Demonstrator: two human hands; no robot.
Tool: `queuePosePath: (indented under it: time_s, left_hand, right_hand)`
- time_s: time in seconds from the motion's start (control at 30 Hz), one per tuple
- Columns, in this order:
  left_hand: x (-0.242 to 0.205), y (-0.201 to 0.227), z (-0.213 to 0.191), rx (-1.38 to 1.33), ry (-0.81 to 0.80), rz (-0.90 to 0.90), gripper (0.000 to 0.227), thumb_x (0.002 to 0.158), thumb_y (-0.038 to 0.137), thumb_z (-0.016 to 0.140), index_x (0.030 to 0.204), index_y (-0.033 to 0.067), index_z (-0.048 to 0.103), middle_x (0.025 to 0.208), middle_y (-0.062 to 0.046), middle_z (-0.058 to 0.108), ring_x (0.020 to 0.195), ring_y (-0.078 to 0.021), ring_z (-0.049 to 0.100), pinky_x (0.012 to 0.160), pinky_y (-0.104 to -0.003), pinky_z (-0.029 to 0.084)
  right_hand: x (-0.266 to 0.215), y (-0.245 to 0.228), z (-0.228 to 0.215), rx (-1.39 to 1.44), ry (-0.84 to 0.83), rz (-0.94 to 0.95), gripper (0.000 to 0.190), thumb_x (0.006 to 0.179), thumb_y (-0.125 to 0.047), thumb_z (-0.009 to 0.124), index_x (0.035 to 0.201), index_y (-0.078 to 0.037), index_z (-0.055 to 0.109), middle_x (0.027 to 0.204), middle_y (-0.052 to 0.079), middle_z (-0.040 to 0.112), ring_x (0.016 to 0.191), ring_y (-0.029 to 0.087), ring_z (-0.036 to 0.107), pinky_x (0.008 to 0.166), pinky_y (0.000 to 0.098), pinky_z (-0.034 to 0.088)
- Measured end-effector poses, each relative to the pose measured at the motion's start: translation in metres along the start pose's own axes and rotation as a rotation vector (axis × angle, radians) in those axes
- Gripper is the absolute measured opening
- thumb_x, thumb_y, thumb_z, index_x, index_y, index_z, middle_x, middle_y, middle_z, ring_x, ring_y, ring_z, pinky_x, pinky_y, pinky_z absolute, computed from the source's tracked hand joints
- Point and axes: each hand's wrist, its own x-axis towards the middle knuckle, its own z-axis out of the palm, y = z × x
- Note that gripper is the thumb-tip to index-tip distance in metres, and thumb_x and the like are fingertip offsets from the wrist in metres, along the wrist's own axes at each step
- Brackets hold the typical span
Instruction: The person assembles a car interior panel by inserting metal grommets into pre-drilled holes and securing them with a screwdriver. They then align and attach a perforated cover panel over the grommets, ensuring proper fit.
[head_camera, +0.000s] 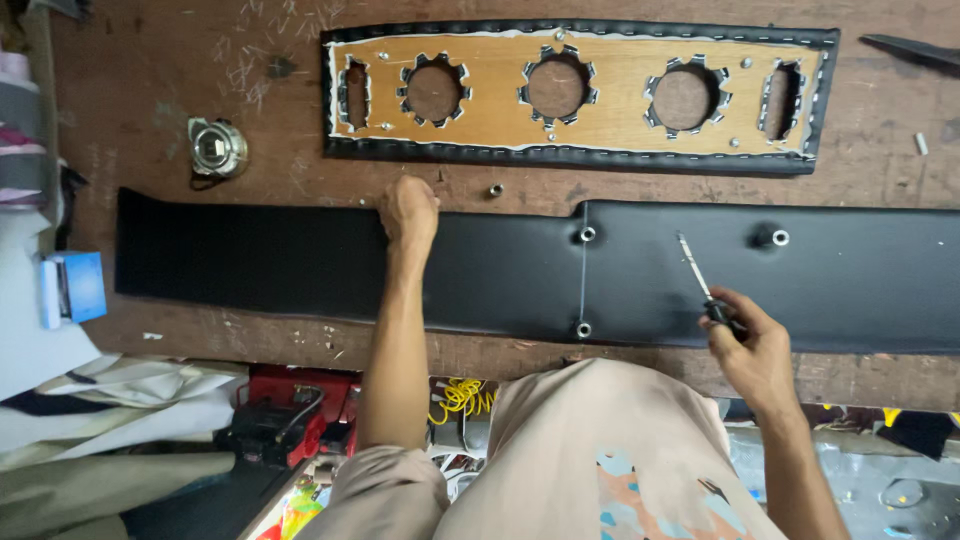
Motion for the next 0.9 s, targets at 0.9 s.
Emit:
queuePosePath:
  time_s: [0.9]
  left_hand:
    - [-0.22,0.127,-0.107,-1.972,-1.098,0.065,0.016,0.104,0.016,0.069,0.115,0.0046,0.071,0.12,-0.012,0.071,0.099,-0.0182,0.069,0.09,-0.034,0.057]
  right_hand:
    - [-0.09,-0.201,0.035,-0.209,-0.099,-0.541,0.033,0.09,-0.004,0.07,0.123,-0.007,0.074,0.059,0.004,0.051,0.053,0.012,0.043,0.05,0.0276,0.035]
